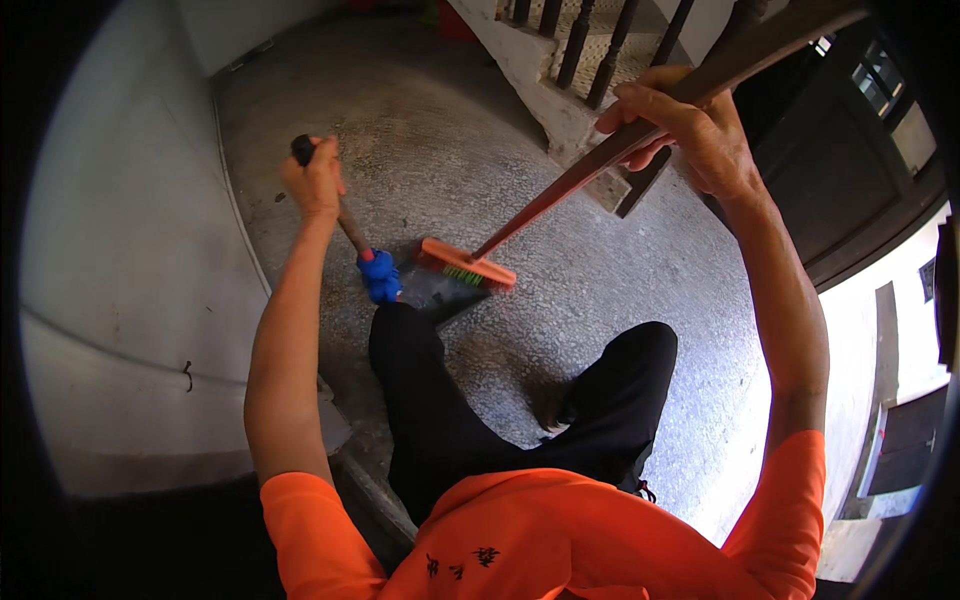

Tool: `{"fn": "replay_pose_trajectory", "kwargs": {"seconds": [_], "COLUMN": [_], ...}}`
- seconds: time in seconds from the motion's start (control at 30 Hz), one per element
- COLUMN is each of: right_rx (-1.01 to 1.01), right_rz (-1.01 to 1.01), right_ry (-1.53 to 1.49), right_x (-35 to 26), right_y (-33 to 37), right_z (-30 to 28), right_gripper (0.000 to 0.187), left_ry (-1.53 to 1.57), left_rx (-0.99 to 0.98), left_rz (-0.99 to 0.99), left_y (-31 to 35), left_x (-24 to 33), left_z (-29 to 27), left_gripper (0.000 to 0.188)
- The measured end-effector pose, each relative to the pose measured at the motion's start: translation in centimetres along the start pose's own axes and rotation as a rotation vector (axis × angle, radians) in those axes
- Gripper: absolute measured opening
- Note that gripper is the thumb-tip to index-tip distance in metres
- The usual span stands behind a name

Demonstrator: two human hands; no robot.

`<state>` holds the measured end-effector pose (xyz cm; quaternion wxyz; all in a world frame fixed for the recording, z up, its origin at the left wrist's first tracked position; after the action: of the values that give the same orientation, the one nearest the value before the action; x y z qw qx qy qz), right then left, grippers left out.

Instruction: The person disposes of a green shopping bag into a red bucket, then sweeps debris from a tiled floor into a dustpan using a broom. The person moves from a storage area to a staircase landing, sweeping cigarette butts and other small debris into the dustpan.

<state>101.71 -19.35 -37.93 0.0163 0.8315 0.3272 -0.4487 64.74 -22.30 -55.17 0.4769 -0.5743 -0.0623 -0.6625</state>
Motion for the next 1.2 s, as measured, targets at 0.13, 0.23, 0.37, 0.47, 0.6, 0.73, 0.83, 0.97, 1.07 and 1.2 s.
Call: {"fn": "replay_pose_trajectory", "kwargs": {"seconds": [0.13,0.23,0.37,0.47,0.6,0.73,0.83,0.97,1.07,1.2], "right_rx": [0.067,-0.010,-0.122,-0.118,-0.098,-0.082,-0.189,-0.294,-0.364,-0.334], "right_rz": [-0.107,-0.129,-0.171,-0.072,-0.121,-0.016,-0.002,-0.078,-0.211,-0.290], "right_ry": [-0.031,0.009,-0.027,0.007,-0.025,-0.077,-0.010,-0.026,-0.032,-0.177], "right_x": [2.3,4.6,9.5,12.8,12.9,11.4,9.0,5.4,3.2,2.6], "right_y": [-1.6,-2.9,-5.5,-5.2,-3.0,-1.8,-0.4,2.3,4.2,5.5], "right_z": [2.1,6.2,13.3,17.1,21.0,20.3,17.7,13.7,10.1,6.8], "right_gripper": [0.023,0.019,0.020,0.028,0.022,0.018,0.015,0.016,0.017,0.015], "left_ry": [-0.101,-0.228,-0.311,-0.258,-0.180,-0.211,-0.228,-0.197,-0.196,-0.240], "left_rx": [0.238,0.334,0.372,0.335,0.266,0.264,0.287,0.312,0.279,0.272], "left_rz": [0.009,-0.044,-0.045,-0.032,0.042,0.082,0.097,0.063,0.055,0.067], "left_y": [-1.7,-2.0,-3.0,-3.3,-3.1,-3.0,-2.8,-2.5,-2.3,-2.1], "left_x": [1.4,2.3,2.2,1.9,1.7,0.5,0.1,0.6,1.1,1.4], "left_z": [-4.5,-6.4,-9.1,-10.8,-11.6,-11.0,-10.6,-11.3,-10.7,-10.9], "left_gripper": [0.017,0.019,0.019,0.018,0.014,0.015,0.015,0.015,0.015,0.014]}}
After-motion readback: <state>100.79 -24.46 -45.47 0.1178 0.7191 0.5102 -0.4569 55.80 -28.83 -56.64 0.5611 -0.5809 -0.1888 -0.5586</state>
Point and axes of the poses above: each hand's wrist, its own y-axis away from the middle knuckle, its own z-axis out of the palm, x = y × z, the point moved 3 cm from there along -y, towards the middle knuckle, and after that the axes turned 8 degrees about z, right-handed, at the moved point
